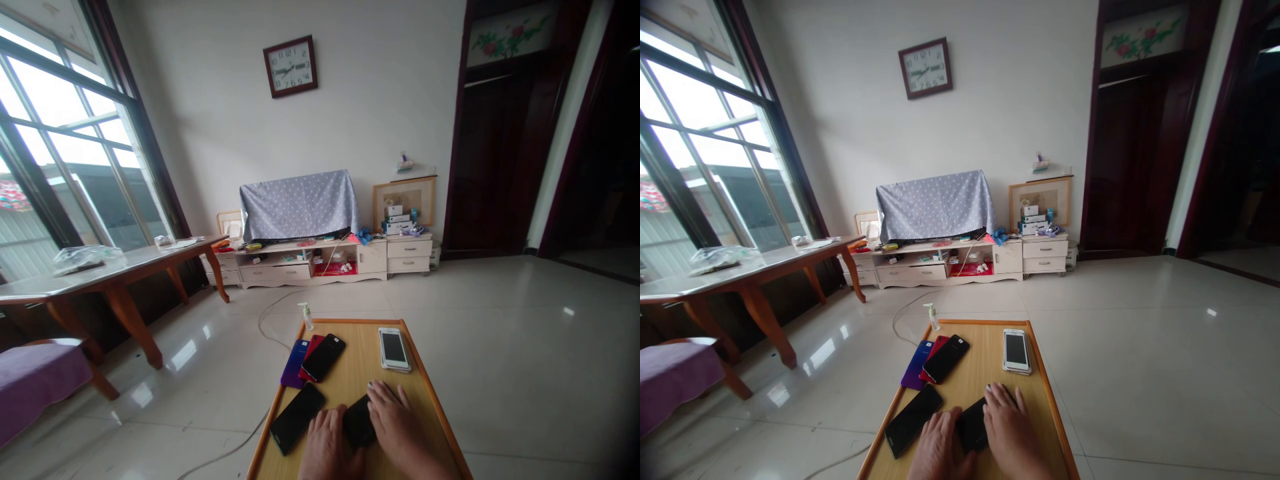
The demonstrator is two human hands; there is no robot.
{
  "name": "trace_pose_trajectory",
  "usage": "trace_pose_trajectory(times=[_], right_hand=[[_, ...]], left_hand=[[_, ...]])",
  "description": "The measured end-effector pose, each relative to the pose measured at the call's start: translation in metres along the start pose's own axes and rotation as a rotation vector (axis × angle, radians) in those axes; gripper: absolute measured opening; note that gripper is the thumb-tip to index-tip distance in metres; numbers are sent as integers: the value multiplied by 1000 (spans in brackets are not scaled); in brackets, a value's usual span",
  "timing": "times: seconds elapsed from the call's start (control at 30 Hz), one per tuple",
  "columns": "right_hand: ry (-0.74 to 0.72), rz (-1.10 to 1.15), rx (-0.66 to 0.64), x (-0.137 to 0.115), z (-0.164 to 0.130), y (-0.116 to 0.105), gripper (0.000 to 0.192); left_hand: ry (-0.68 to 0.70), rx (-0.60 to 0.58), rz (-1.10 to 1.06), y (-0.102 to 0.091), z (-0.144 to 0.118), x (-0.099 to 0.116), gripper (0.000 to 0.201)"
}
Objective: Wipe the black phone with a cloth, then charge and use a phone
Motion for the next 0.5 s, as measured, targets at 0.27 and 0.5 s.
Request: trace_pose_trajectory(times=[0.27, 0.5], right_hand=[[-234, 98, -112, -24, 0, 17, 49], [110, -123, 25, 17, 0, 1, 53]], left_hand=[[45, 25, -17, 1, 0, 2, 61], [15, 26, 1, 7, 2, -4, 73]])
Point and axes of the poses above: each hand's wrist, its own z-axis towards the middle knuckle, its own y-axis out of the palm, x = y × z, the point moved 2 cm from there along z, towards the middle knuckle, and after that the axes turned 13 degrees about -y, right-handed, at the moved point
